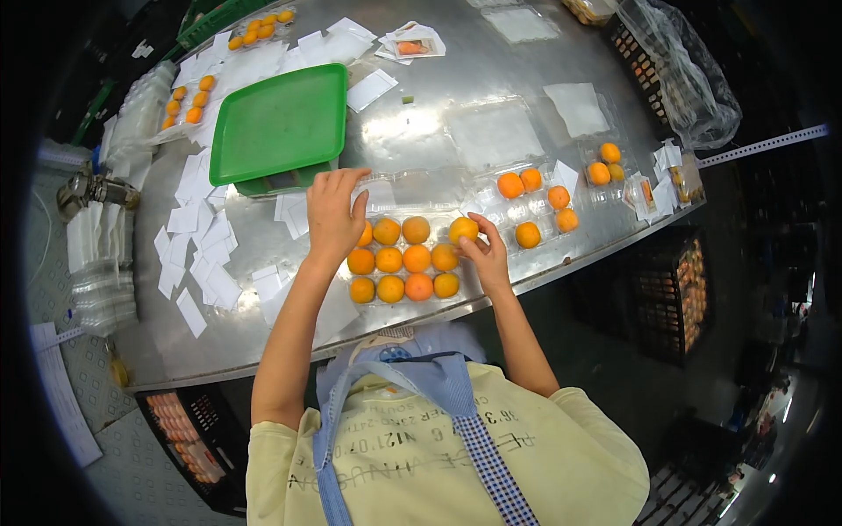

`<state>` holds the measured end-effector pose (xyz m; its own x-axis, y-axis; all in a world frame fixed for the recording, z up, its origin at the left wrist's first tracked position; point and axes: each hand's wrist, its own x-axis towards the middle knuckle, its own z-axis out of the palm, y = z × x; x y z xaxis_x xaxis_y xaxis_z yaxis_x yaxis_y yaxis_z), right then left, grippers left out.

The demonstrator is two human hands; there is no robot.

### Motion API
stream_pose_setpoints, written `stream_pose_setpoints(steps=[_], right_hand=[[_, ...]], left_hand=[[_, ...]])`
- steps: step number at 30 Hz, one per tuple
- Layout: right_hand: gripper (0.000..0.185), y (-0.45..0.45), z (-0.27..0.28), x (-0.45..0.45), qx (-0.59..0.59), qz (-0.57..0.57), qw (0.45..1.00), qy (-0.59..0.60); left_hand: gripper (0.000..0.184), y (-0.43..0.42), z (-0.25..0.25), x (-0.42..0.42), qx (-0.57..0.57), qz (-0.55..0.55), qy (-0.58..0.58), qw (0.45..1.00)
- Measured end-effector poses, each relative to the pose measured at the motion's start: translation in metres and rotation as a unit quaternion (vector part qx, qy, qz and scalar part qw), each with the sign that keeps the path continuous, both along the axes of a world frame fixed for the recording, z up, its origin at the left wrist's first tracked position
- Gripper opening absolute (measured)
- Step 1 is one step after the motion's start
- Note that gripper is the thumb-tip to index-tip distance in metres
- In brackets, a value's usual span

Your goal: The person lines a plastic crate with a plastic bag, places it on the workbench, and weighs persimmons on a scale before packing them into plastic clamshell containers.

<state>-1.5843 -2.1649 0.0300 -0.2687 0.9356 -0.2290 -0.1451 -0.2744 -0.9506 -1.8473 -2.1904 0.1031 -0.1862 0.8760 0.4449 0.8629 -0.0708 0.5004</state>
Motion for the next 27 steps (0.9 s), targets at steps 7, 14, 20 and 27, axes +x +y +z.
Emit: stream_pose_setpoints(steps=[7,14,20,27], right_hand=[[0.058,-0.008,0.01,0.008,-0.036,0.047,0.998,0.031],[0.058,-0.013,0.012,0.006,0.061,0.066,0.996,-0.006],[0.063,-0.018,0.008,0.004,0.168,0.053,0.973,-0.149],[0.055,-0.019,0.004,0.004,0.205,0.047,0.96,-0.183]], left_hand=[[0.034,0.001,-0.004,-0.002,0.004,-0.008,0.015,1.0],[0.033,-0.001,-0.009,-0.002,0.01,-0.004,0.019,1.0],[0.032,0.0,-0.006,0.0,-0.001,0.001,0.014,1.0],[0.032,0.0,-0.007,0.0,-0.005,0.005,0.015,1.0]])
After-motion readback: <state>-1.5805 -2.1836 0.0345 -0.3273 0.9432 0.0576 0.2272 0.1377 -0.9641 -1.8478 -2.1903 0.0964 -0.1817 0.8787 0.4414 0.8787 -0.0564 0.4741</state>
